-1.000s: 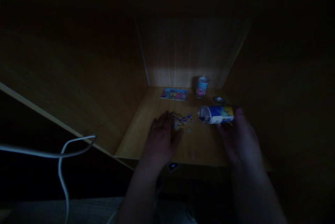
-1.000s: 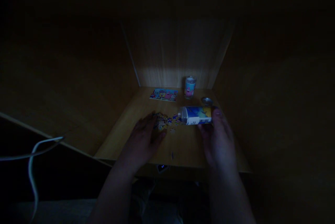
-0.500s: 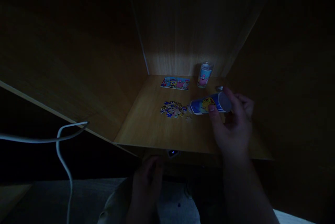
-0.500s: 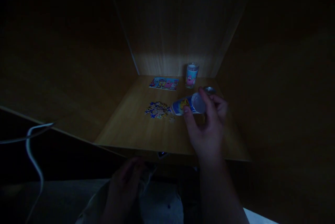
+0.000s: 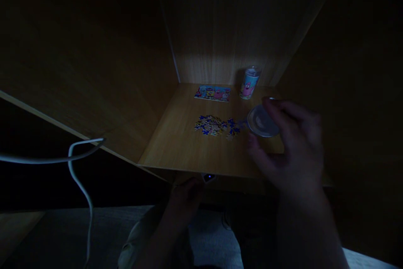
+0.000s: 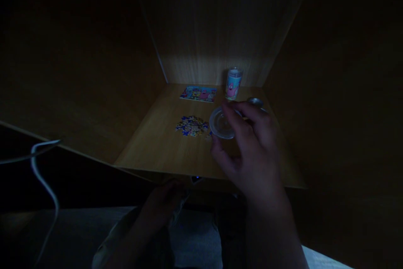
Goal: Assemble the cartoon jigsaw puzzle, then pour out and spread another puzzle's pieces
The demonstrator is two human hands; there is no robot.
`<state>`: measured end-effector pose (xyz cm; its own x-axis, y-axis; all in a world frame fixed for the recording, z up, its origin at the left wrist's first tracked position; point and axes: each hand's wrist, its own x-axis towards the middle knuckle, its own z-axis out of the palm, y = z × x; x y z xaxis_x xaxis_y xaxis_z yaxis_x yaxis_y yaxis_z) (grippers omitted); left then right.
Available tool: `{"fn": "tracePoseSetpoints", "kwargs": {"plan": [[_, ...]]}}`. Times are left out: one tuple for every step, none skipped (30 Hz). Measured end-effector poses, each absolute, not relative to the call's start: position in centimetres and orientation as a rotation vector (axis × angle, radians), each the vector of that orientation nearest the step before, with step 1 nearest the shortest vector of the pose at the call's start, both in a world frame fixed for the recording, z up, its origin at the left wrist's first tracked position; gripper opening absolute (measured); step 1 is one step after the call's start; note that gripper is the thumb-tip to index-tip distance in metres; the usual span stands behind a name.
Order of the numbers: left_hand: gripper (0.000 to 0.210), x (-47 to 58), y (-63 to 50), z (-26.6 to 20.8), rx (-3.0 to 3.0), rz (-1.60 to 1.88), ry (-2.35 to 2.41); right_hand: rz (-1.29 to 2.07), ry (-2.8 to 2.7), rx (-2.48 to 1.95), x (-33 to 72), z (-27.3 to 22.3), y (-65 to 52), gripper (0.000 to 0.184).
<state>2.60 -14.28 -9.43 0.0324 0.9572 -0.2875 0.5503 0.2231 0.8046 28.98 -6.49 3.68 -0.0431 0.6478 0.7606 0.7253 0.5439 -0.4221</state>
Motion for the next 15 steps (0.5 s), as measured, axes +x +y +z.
{"fn": "tracePoseSetpoints", "kwargs": {"plan": [[0.031,2.6,-14.3,-9.5,1.453,0.582,1.637,-0.066,-1.73,-1.173,29.1,3.8,-6.6,0.068],[0.031,2.6,-14.4,-9.5,1.462,0.576,1.64,-0.044,-1.717,-1.19,29.2,4.0,-6.8,0.067],[0.031,2.6,-14.4,-9.5,1.466,0.568,1.643,-0.029,-1.711,-1.198,29.3,4.2,-6.9,0.067],[0.032,2.6,-14.4,-9.4,1.468,0.557,1.643,-0.025,-1.711,-1.2,29.5,4.4,-7.1,0.067],[0.033,2.6,-14.4,-9.3,1.472,0.543,1.64,-0.035,-1.714,-1.193,29.6,4.6,-7.1,0.069],[0.033,2.5,-14.5,-9.1,1.484,0.524,1.636,-0.058,-1.712,-1.187,29.9,4.6,-7.2,0.071],[0.034,2.3,-14.6,-9.0,1.502,0.498,1.631,-0.081,-1.693,-1.19,30.1,4.6,-7.1,0.075],[0.034,2.0,-14.7,-8.8,1.523,0.461,1.626,-0.099,-1.652,-1.199,30.4,4.4,-7.0,0.079],[0.035,1.5,-14.8,-8.6,1.543,0.415,1.621,-0.105,-1.588,-1.208,30.7,4.1,-6.7,0.083],[0.036,0.8,-15.0,-8.5,1.556,0.362,1.637,-0.079,-1.501,-1.225,30.9,3.7,-6.3,0.086],[0.037,0.0,-15.1,-8.4,1.572,0.322,1.661,-0.037,-1.396,-1.198,31.1,3.1,-5.8,0.086],[0.036,-0.9,-15.3,-8.4,1.596,0.277,1.668,0.048,-1.288,-1.16,31.3,2.5,-5.3,0.081],[0.036,-2.0,-15.4,-8.5,1.617,0.239,1.684,0.17,-1.191,-1.126,31.4,1.9,-4.7,0.073],[0.038,-3.1,-15.5,-8.7,1.621,0.205,1.717,0.345,-1.07,-1.087,31.5,1.4,-4.2,0.064],[0.04,-4.2,-15.5,-8.9,1.613,0.172,1.757,0.522,-0.936,-1.03,31.6,1.1,-3.7,0.054]]}}
